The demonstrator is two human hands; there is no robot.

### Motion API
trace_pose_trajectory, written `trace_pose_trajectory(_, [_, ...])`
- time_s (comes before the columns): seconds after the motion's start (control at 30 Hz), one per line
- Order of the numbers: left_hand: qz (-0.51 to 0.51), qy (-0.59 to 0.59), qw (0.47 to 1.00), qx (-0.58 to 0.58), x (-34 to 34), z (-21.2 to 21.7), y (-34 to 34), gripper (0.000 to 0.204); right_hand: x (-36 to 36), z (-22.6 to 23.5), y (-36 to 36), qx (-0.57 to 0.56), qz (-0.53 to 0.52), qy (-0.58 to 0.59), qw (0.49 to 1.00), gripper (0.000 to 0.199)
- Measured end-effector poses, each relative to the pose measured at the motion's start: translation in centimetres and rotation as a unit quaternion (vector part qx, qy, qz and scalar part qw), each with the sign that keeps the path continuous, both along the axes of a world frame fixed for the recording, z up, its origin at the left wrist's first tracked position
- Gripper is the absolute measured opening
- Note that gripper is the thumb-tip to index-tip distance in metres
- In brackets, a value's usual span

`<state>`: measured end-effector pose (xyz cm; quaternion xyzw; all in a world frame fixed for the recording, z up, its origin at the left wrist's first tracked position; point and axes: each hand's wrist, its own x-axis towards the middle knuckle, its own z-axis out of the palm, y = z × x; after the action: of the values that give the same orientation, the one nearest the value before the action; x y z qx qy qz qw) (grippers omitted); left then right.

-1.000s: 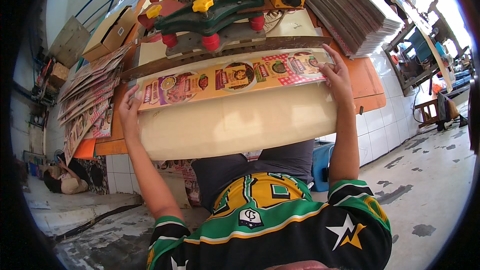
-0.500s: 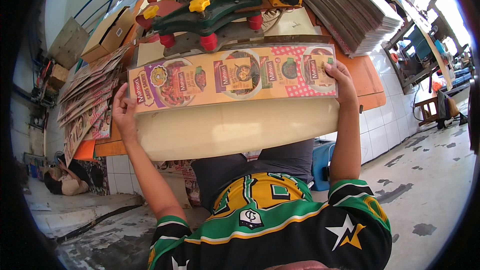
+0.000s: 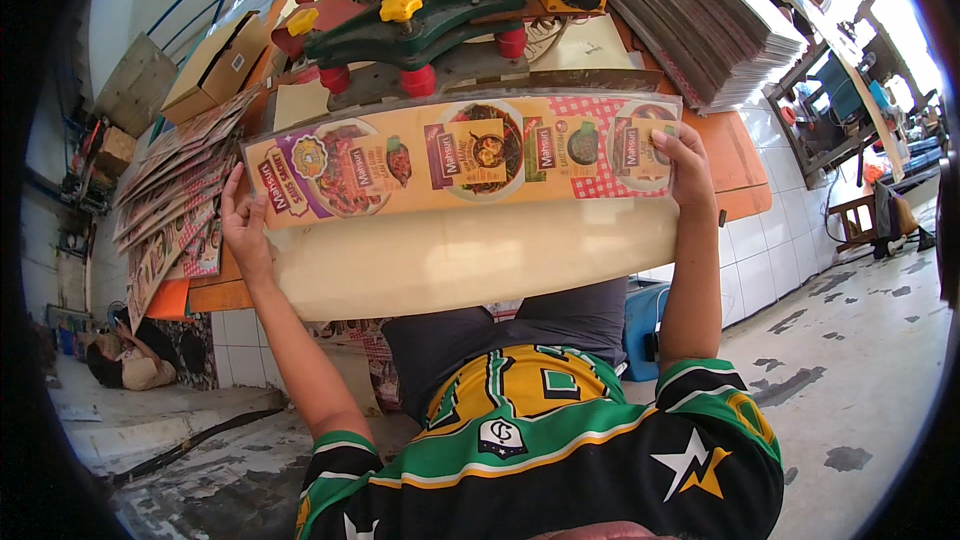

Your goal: The person aligns printed plastic sheets under a sealing bar and operates a foot pedal to heat-seal them.

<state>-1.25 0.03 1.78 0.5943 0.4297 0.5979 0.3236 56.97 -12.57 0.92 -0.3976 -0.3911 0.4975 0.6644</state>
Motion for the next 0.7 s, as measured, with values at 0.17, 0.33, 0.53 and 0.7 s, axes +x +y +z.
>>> trace_pose_trajectory(0.17, [0.001,0.001,1.0,0.018,-1.5,-1.3,1.0,0.06,1.5,-1.6,0.3,0.02,0.002,-0.016,1.0,0.02])
trace_pose_trajectory(0.33, [0.02,0.022,1.0,0.005,-2.7,-2.0,1.5,0.048,-0.2,-0.1,-0.1,0.008,-0.03,-0.028,0.999,0.014])
trace_pose_trajectory(0.53, [0.029,0.008,0.999,0.023,-2.1,-2.2,1.5,0.035,1.3,-1.0,0.1,0.036,0.026,-0.04,0.998,0.019])
trace_pose_trajectory(0.7, [0.034,0.021,0.999,0.023,-2.8,-2.5,1.6,0.036,0.2,-0.3,-0.1,0.028,0.02,-0.042,0.999,0.02])
